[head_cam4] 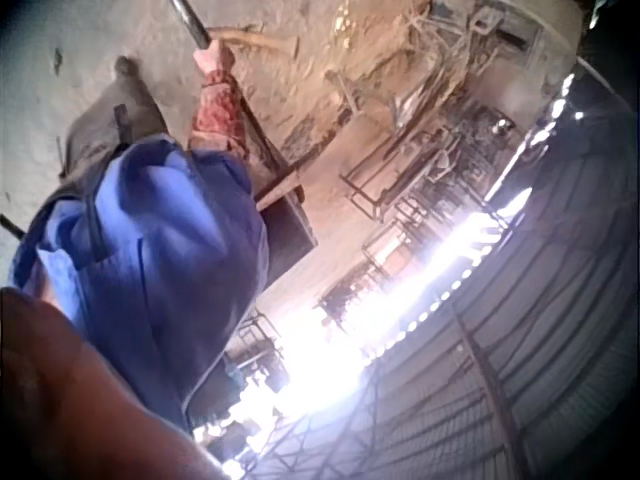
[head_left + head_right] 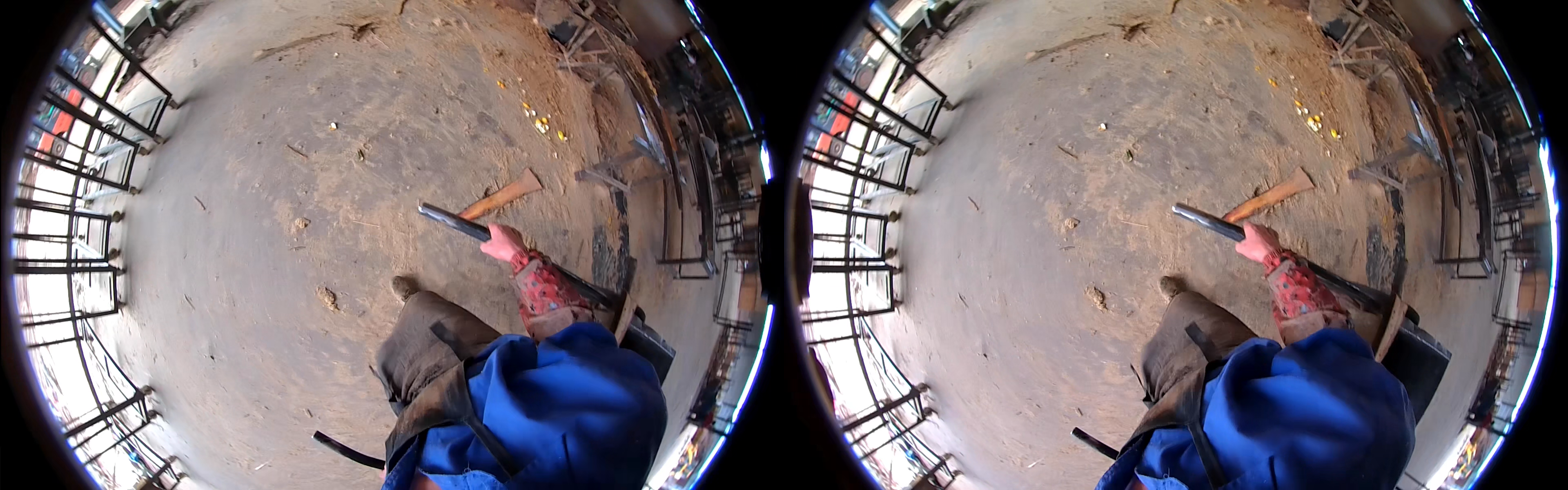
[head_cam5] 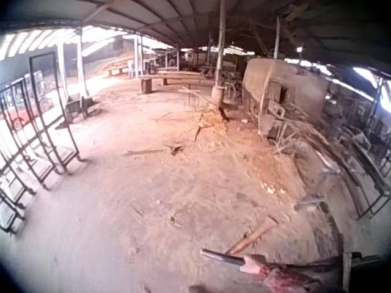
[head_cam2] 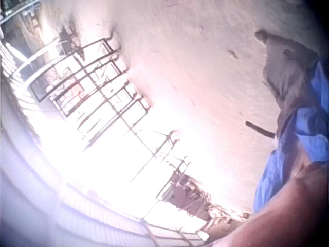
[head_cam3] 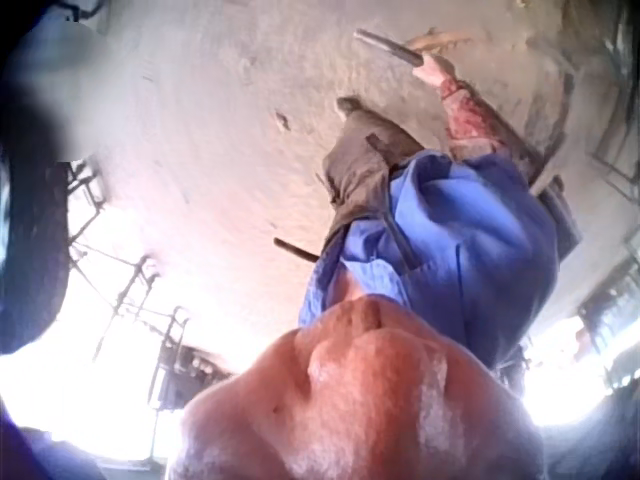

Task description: The person picks up pieces of wood from a pile of sawdust and places them into a wheelbarrow. They handle the wood by hand, lifting and arranging the pieces inside the container.

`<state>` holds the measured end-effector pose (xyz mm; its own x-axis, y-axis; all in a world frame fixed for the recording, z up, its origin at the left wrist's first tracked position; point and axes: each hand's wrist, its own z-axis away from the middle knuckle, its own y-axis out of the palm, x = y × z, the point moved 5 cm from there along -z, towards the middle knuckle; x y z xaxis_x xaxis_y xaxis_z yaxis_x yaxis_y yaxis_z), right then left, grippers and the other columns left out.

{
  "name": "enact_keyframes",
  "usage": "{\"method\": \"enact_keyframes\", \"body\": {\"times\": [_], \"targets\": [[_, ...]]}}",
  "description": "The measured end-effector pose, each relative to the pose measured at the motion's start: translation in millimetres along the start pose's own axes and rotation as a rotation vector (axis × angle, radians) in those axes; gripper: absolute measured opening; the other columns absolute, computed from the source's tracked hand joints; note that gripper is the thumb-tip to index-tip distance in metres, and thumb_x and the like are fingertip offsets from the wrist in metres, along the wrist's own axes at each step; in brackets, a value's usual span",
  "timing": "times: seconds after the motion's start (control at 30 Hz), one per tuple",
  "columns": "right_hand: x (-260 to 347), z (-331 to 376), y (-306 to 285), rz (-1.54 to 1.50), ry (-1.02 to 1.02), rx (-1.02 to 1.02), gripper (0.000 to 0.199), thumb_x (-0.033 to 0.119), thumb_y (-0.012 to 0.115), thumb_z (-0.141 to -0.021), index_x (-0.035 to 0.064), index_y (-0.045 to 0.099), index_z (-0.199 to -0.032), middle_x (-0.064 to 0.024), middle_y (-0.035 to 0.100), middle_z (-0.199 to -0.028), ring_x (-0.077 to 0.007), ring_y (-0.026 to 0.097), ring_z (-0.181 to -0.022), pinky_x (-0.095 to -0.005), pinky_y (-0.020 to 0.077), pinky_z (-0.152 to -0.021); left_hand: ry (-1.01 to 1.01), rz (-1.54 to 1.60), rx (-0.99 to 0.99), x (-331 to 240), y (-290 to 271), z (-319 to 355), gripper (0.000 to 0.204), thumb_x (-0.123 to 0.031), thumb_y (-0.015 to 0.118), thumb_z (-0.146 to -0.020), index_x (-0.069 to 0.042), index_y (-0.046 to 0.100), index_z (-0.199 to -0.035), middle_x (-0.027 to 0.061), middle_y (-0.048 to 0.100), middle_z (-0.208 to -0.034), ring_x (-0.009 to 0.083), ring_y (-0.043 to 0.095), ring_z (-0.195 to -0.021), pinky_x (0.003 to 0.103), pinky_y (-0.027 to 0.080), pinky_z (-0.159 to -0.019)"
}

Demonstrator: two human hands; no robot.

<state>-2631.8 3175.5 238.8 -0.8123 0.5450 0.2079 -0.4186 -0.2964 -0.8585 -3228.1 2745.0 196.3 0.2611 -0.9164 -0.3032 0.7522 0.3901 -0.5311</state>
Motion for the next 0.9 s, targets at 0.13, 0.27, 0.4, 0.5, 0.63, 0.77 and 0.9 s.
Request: {"method": "enact_keyframes", "body": {"times": [0.13,0.27,0.4,0.5,0.63,0.77,0.9], "targets": [[62,-60,-11,-0.046,-0.024,-0.016,0.037,0.026,0.061,-0.069,0.0039,0.061,-0.098,-0.0194,0.067,-0.094,-0.0378,0.064,-0.092,-0.0459,0.0481,-0.083,0.025,-0.05,0.017,-113,20,-29,0.032,-0.025,0.073,-0.072,-0.003,0.053,-0.061,0.0054,0.048,-0.049,0.017,0.045,-0.039,0.032,0.036,-0.038],[143,-101,-33,-0.037,-0.049,-0.003,0.034,0.025,0.059,-0.071,0.0028,0.06,-0.096,-0.0202,0.066,-0.094,-0.0386,0.063,-0.093,-0.0471,0.0477,-0.083,0.036,-0.07,0.034,-214,26,-48,0.032,-0.025,0.073,-0.071,-0.002,0.053,-0.061,0.006,0.049,-0.049,0.0173,0.045,-0.039,0.032,0.036,-0.038],[227,-156,-41,0.007,-0.03,0.003,0.036,0.027,0.06,-0.071,0.0027,0.06,-0.097,-0.0206,0.066,-0.096,-0.0382,0.063,-0.094,-0.0476,0.0462,-0.087,0.018,-0.082,0.038,-298,29,-85,0.032,-0.024,0.073,-0.071,-0.001,0.054,-0.062,0.0066,0.049,-0.049,0.0176,0.046,-0.039,0.032,0.037,-0.038],[282,-201,-52,-0.034,0.02,0.016,0.036,0.027,0.06,-0.071,0.0029,0.06,-0.098,-0.0212,0.066,-0.097,-0.0379,0.063,-0.096,-0.0471,0.0463,-0.087,0.033,-0.098,0.039,-380,31,-108,0.031,-0.024,0.073,-0.071,-0.001,0.054,-0.062,0.007,0.049,-0.049,0.0179,0.046,-0.039,0.032,0.037,-0.038],[354,-245,-75,-0.014,-0.088,-0.021,0.038,0.031,0.063,-0.07,0.0033,0.061,-0.097,-0.02,0.067,-0.091,-0.0377,0.065,-0.088,-0.0459,0.05,-0.08,0.009,-0.098,0.013,-453,25,-135,0.031,-0.023,0.073,-0.071,0.0,0.054,-0.062,0.0076,0.05,-0.049,0.0182,0.047,-0.039,0.032,0.038,-0.038],[373,-324,-91,-0.181,-0.254,0.001,0.046,0.042,0.074,-0.064,0.0017,0.061,-0.083,-0.0205,0.066,-0.08,-0.0363,0.065,-0.08,-0.0439,0.0508,-0.069,0.019,-0.093,0.004,-536,50,-178,0.031,-0.023,0.073,-0.071,0.001,0.054,-0.063,0.0082,0.05,-0.049,0.0185,0.048,-0.039,0.033,0.038,-0.038],[383,-349,-104,-0.224,-0.116,0.047,0.041,0.037,0.07,-0.063,0.0036,0.065,-0.086,-0.0194,0.067,-0.086,-0.0359,0.066,-0.082,-0.0437,0.0514,-0.071,-0.015,0.086,-0.109,-642,81,-178,0.032,-0.024,0.071,-0.073,-0.004,0.05,-0.058,0.0063,0.047,-0.048,0.0186,0.046,-0.037,0.032,0.037,-0.037]]}}
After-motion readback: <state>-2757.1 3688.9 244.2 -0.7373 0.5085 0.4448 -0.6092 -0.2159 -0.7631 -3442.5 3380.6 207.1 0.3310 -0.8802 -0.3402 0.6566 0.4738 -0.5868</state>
